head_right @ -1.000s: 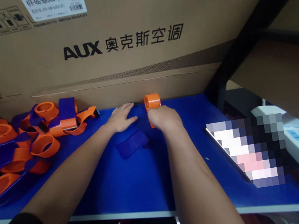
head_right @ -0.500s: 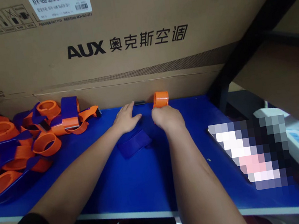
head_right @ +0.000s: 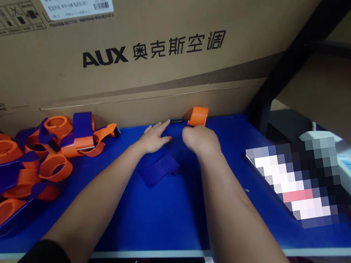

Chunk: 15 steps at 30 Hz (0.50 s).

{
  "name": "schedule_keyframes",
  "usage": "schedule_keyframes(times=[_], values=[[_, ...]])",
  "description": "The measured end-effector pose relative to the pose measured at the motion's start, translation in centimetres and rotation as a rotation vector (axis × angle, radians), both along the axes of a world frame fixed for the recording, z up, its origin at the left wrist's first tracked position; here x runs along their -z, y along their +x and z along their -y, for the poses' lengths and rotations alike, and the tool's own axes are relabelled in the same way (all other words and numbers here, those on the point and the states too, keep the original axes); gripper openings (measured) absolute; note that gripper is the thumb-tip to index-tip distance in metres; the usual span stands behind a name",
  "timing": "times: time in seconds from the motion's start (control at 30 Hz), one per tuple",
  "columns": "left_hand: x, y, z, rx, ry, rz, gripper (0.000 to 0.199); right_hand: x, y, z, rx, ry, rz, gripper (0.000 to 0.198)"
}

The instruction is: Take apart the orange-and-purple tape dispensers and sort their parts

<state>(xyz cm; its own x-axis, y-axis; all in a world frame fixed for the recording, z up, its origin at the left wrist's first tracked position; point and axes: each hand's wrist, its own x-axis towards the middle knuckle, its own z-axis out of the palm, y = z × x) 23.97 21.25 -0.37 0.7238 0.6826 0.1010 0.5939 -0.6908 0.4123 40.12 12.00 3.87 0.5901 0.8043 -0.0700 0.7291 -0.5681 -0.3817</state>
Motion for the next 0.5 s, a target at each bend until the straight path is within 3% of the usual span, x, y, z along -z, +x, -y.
schedule_keyframes(times=[0.17,0.3,0.5], values=[[0.1,-3.3,2.1,-0.151,0.116,0.031,0.071,0.0,0.0,-0.1,0.010,-0.058,0.009,0.049],[0.2,-5.5,3.8,-0.191,0.171,-0.045,0.044,0.3,-0.4,0.0,-0.015,-0.098,0.046,0.048],[-0.1,-3.9,2.5,-0.187,0.193,-0.129,0.034,0.5,-1.3,0.2,-0.053,-0.108,0.119,0.051]])
